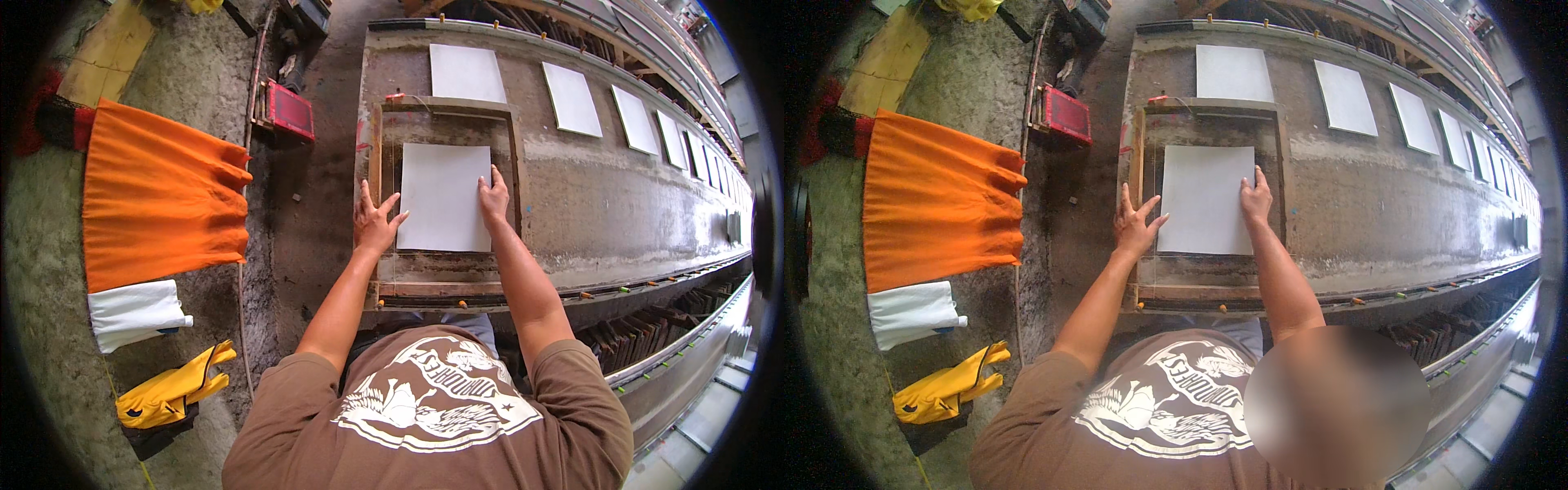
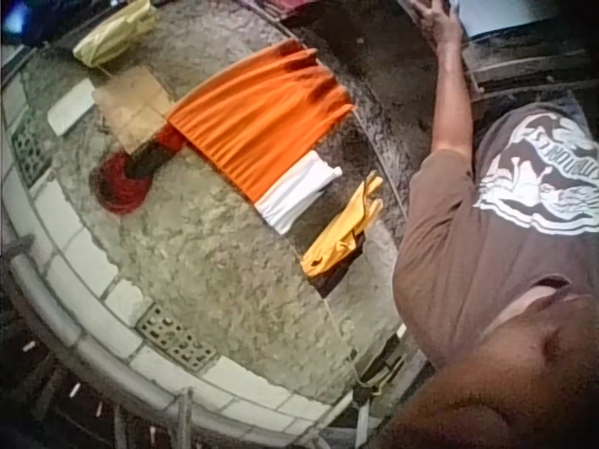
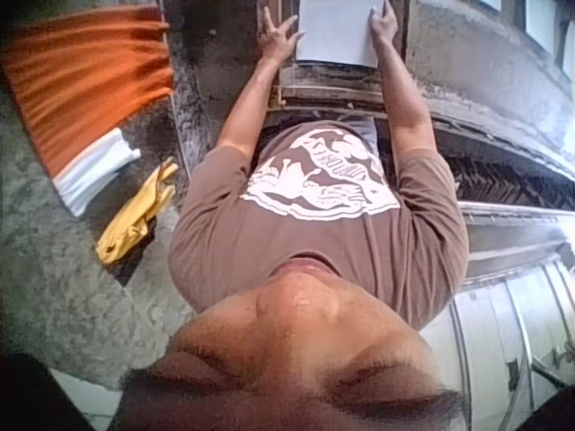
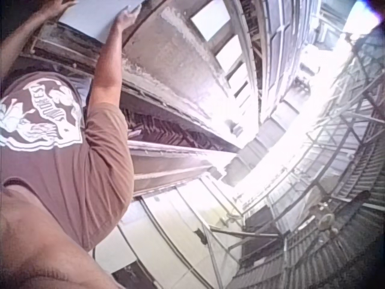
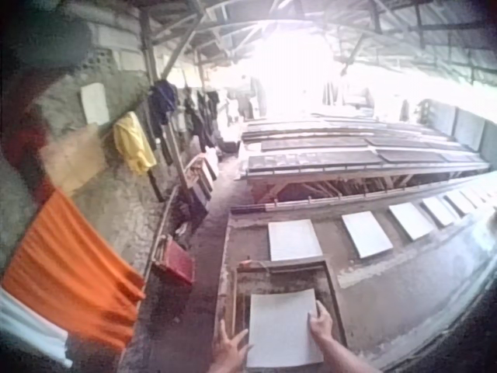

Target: The person repeatedly picks up white square tiles from a stack and places them into a wooden frame on a workbench. The person aligns the tiles within the frame and then removes the frame to repeat the process with a new tile.

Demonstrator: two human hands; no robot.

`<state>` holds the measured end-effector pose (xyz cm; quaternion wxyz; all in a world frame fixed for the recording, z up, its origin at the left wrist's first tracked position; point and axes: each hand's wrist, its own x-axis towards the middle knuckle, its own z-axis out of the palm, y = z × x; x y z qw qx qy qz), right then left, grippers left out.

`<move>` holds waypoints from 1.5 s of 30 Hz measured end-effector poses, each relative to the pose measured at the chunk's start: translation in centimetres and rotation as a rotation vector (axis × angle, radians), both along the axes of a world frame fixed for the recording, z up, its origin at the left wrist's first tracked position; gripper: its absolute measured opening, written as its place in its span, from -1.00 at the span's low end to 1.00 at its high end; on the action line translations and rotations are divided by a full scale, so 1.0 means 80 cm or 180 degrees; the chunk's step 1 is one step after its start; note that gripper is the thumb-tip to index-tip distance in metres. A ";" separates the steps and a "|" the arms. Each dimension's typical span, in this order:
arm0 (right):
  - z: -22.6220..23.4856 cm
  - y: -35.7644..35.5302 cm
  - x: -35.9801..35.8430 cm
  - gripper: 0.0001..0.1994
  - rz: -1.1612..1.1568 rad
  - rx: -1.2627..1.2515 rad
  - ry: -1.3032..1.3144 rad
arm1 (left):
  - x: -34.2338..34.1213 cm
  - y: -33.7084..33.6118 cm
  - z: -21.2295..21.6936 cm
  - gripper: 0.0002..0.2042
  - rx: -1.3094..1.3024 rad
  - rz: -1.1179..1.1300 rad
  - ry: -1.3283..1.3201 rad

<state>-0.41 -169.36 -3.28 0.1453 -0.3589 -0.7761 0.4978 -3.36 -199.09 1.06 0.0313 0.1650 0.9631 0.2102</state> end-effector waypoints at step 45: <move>-0.040 0.035 -0.001 -0.63 -0.0065 -0.0714 0.0176 | 0.000 0.007 0.015 -0.47 0.0030 0.0008 -0.0068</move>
